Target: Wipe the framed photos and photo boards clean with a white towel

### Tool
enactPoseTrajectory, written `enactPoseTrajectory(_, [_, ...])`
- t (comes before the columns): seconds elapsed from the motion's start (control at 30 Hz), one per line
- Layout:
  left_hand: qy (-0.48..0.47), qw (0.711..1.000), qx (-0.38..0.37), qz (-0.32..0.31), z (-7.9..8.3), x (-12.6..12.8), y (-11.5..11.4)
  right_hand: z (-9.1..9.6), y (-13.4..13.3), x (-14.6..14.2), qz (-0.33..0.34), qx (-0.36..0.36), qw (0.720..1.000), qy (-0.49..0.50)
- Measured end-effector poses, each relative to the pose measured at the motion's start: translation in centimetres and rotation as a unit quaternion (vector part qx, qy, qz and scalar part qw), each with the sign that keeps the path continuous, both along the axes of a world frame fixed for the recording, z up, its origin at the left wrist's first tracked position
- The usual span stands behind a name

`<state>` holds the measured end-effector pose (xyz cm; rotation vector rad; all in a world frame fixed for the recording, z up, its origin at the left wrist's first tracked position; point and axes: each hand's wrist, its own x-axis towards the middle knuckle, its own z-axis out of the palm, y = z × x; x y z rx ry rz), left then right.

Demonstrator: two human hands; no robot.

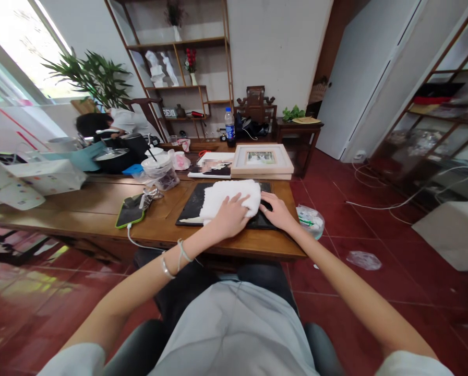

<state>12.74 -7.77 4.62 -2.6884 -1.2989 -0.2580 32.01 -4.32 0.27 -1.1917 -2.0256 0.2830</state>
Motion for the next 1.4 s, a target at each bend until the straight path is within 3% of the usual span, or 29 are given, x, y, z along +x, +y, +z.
enactPoseTrajectory(0.2, [-0.034,0.999,-0.01,0.03,-0.3,0.7,6.0,-0.1,-0.1,-0.2,0.002,0.019,1.0,0.009])
enactPoseTrajectory(0.37, [-0.032,0.998,0.004,0.057,-0.6,0.9,6.8,-0.3,0.0,-0.1,0.003,0.023,1.0,0.004])
enactPoseTrajectory(0.5, [-0.016,0.997,0.015,0.068,-0.8,0.7,4.4,-0.3,0.0,-0.1,0.0,0.022,1.0,0.007])
enactPoseTrajectory(0.63, [0.01,0.997,0.023,0.07,-0.5,0.4,-0.4,-0.3,0.1,-0.1,0.0,0.016,1.0,0.008])
enactPoseTrajectory(0.8, [0.064,0.997,-0.03,0.021,1.1,0.1,-7.3,-0.4,0.3,0.2,0.017,0.009,1.0,0.014])
enactPoseTrajectory(0.9, [0.072,0.996,-0.057,-0.008,2.0,-0.1,-8.8,-0.6,0.5,0.5,0.029,0.007,0.999,0.02])
enactPoseTrajectory(1.0, [0.057,0.997,-0.042,-0.016,2.4,-0.2,-7.7,-0.6,0.5,0.5,0.025,0.002,1.0,0.018])
enactPoseTrajectory(1.2, [0.029,0.999,-0.044,0.0,3.0,0.3,-1.5,-0.3,0.3,0.2,0.009,0.002,1.0,0.002])
enactPoseTrajectory(1.4, [0.011,0.999,-0.037,0.039,3.7,2.7,3.4,-0.1,0.0,-0.1,0.012,0.018,1.0,-0.001])
